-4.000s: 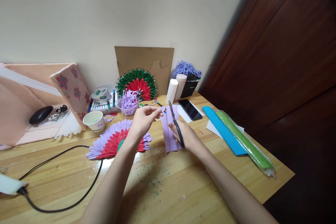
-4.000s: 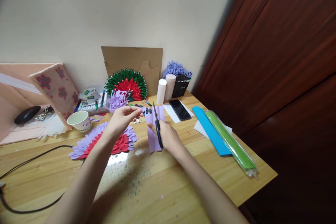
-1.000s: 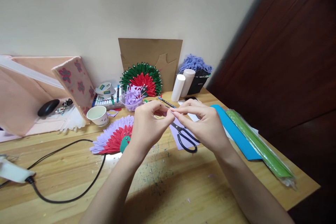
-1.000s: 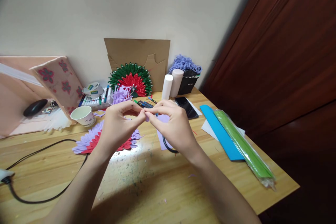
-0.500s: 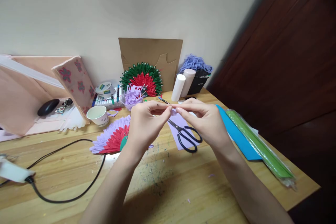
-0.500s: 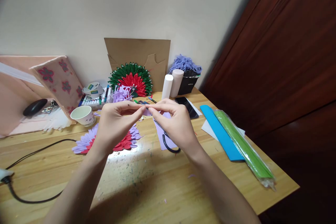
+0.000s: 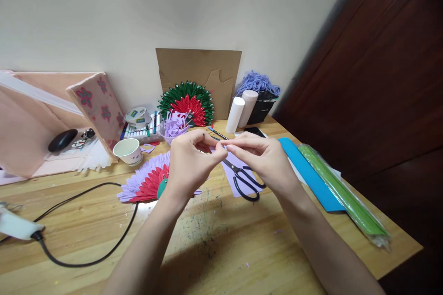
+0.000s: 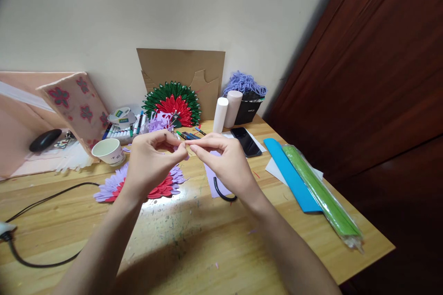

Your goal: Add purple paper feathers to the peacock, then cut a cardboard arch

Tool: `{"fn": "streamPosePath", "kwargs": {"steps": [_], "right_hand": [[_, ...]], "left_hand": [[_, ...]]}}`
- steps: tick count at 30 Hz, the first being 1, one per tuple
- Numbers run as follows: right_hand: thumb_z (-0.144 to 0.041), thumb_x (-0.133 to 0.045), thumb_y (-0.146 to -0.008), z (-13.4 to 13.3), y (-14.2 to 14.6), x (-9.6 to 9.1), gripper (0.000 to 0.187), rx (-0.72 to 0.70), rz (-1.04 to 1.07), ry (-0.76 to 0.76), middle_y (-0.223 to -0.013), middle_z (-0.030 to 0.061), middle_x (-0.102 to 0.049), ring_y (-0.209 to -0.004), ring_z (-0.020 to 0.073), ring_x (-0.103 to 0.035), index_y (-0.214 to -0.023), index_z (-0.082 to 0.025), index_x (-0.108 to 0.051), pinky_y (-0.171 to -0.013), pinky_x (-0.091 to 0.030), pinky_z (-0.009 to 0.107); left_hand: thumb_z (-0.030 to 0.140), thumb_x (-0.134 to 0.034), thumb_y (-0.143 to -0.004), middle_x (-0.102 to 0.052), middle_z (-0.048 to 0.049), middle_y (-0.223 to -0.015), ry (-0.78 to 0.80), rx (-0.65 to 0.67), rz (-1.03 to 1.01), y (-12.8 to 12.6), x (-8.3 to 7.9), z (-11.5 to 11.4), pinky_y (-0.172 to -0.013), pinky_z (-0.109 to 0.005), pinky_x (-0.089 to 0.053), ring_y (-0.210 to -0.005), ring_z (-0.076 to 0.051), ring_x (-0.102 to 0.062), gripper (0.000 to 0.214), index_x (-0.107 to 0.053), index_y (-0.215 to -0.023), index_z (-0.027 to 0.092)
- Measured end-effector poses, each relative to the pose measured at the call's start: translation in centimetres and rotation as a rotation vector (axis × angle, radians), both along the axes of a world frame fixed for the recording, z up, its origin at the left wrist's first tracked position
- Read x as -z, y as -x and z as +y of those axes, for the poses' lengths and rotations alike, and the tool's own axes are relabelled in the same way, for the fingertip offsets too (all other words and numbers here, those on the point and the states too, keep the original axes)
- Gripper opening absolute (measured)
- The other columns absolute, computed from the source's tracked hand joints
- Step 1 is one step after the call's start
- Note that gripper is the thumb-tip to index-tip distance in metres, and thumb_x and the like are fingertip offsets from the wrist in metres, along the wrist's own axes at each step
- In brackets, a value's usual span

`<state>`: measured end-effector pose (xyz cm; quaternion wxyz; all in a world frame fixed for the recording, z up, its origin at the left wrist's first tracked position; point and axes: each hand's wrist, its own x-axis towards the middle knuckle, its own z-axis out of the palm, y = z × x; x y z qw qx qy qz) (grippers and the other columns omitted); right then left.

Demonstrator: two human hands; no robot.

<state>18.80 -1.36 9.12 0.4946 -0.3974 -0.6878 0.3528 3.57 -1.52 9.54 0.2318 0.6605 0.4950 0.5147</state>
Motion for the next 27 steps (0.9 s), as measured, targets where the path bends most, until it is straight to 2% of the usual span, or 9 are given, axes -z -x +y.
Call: {"fn": "streamPosePath", "kwargs": {"steps": [2, 7, 12, 14, 21, 27], "right_hand": [[-0.026, -0.066, -0.077, 0.1, -0.3, -0.1, 0.015, 0.014, -0.015, -0.017, -0.081, 0.0035, -0.068, -0.078, 0.0165, -0.061, -0.089, -0.023, -0.074, -0.07, -0.049, 0.03], [-0.027, -0.07, -0.074, 0.5, -0.9, -0.4, 0.015, 0.124, -0.002, -0.047, -0.083, 0.0048, -0.07, -0.078, 0.0187, -0.063, -0.086, -0.022, -0.075, -0.069, -0.05, 0.032], [-0.025, -0.071, -0.073, 0.8, -0.9, -0.2, 0.01, 0.195, -0.019, -0.124, -0.083, 0.0042, -0.069, -0.079, 0.0186, -0.063, -0.081, -0.021, -0.074, -0.07, -0.05, 0.032], [-0.024, -0.071, -0.073, 0.8, -0.8, -0.1, 0.008, 0.213, -0.037, -0.168, -0.082, 0.004, -0.068, -0.078, 0.0184, -0.062, -0.08, -0.021, -0.073, -0.071, -0.05, 0.032], [-0.023, -0.069, -0.076, 0.5, -0.9, -0.2, 0.007, 0.237, -0.129, -0.274, -0.081, 0.0035, -0.067, -0.078, 0.0185, -0.061, -0.082, -0.023, -0.073, -0.071, -0.049, 0.033], [-0.024, -0.069, -0.076, 0.7, -1.5, -0.4, 0.008, 0.165, -0.258, -0.351, -0.08, 0.0021, -0.067, -0.079, 0.0192, -0.06, -0.082, -0.027, -0.074, -0.071, -0.048, 0.034]], "left_hand": [[0.018, -0.063, -0.067, -0.066, -0.0015, -0.06, 0.016, 0.016, -0.031, 0.2, -0.1, 0.1, -0.053, -0.023, -0.05, -0.056, -0.013, -0.061, 0.007, -0.062, -0.06, 0.016], [0.018, -0.065, -0.068, -0.067, -0.0017, -0.061, 0.002, -0.044, -0.124, 0.5, -0.3, 0.2, -0.052, -0.023, -0.05, -0.056, -0.014, -0.063, 0.006, -0.062, -0.062, 0.016], [0.019, -0.064, -0.073, -0.072, -0.0031, -0.068, 0.056, 0.172, -0.161, 0.0, -0.7, -0.3, -0.06, -0.022, -0.054, -0.062, -0.014, -0.066, 0.008, -0.07, -0.069, 0.015], [0.02, -0.064, -0.075, -0.073, -0.003, -0.07, 0.046, 0.198, -0.162, -0.2, -0.6, -0.4, -0.062, -0.022, -0.055, -0.064, -0.014, -0.067, 0.009, -0.072, -0.072, 0.016], [0.019, -0.063, -0.075, -0.073, -0.0034, -0.072, 0.046, 0.202, -0.144, -0.4, -0.3, -0.3, -0.063, -0.023, -0.055, -0.066, -0.014, -0.067, 0.009, -0.072, -0.075, 0.016], [0.018, -0.064, -0.07, -0.07, -0.0041, -0.063, 0.111, 0.179, -0.054, -0.2, -0.1, 0.3, -0.057, -0.024, -0.052, -0.059, -0.014, -0.064, 0.007, -0.069, -0.066, 0.015]]}}
